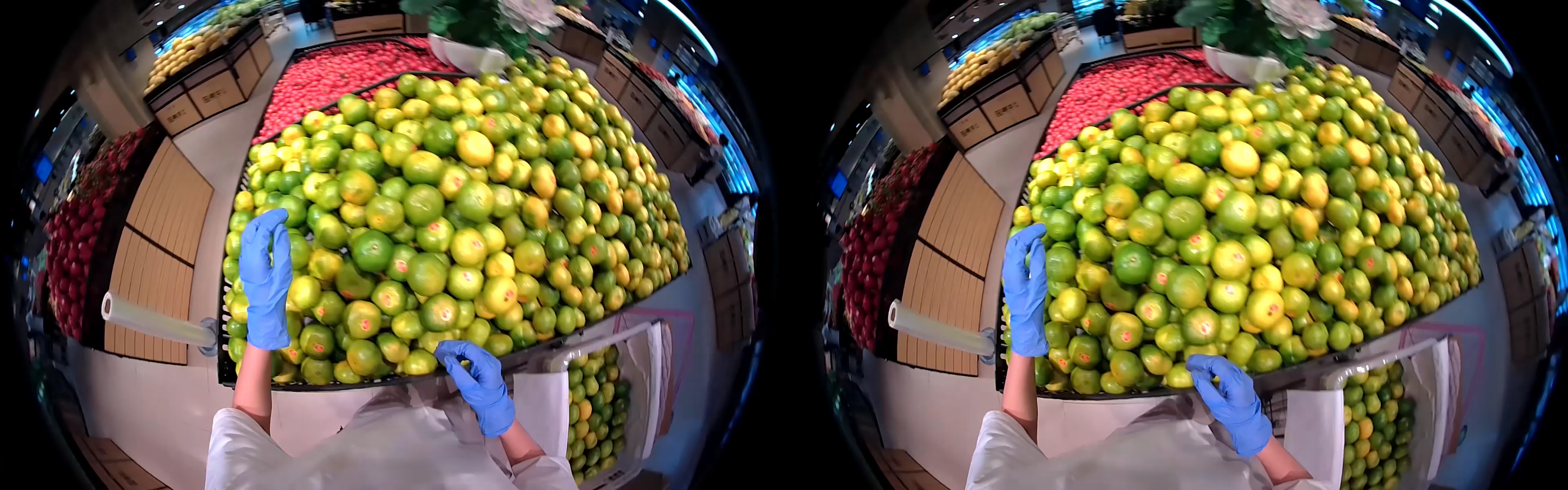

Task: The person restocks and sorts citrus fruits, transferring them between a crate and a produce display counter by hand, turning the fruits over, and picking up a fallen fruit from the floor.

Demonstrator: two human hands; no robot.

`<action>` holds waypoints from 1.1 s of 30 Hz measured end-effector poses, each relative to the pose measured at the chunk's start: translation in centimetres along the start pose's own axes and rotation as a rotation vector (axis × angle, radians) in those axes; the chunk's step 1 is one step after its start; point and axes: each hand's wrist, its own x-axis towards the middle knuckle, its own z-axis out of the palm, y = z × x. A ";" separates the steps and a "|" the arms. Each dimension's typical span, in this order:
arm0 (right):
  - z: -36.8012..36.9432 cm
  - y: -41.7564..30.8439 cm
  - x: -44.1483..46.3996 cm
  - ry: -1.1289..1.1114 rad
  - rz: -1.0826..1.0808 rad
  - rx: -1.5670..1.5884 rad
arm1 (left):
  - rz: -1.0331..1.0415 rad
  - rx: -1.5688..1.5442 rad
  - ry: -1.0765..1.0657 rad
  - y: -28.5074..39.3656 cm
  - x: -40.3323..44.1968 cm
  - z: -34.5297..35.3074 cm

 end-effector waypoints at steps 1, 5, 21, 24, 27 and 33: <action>-1.3 -0.1 -1.4 0.057 0.023 0.027 | -0.032 -0.079 -0.055 3.2 -0.6 0.5; -6.6 1.4 -8.1 0.262 0.031 -0.083 | -0.190 -0.439 -0.308 14.1 -5.2 3.9; -26.1 18.6 -18.6 0.561 0.347 -0.780 | -0.263 -0.998 -1.177 35.7 -21.4 17.8; -27.2 20.8 -15.6 0.642 0.346 -0.893 | -0.216 -0.938 -1.206 36.6 -22.3 17.6; -29.1 22.4 -14.9 0.872 0.367 -0.900 | -0.234 -0.920 -1.242 36.7 -22.8 17.4; -32.5 26.3 -14.9 0.657 0.511 -0.472 | -0.416 -0.979 -1.364 36.8 -23.1 18.2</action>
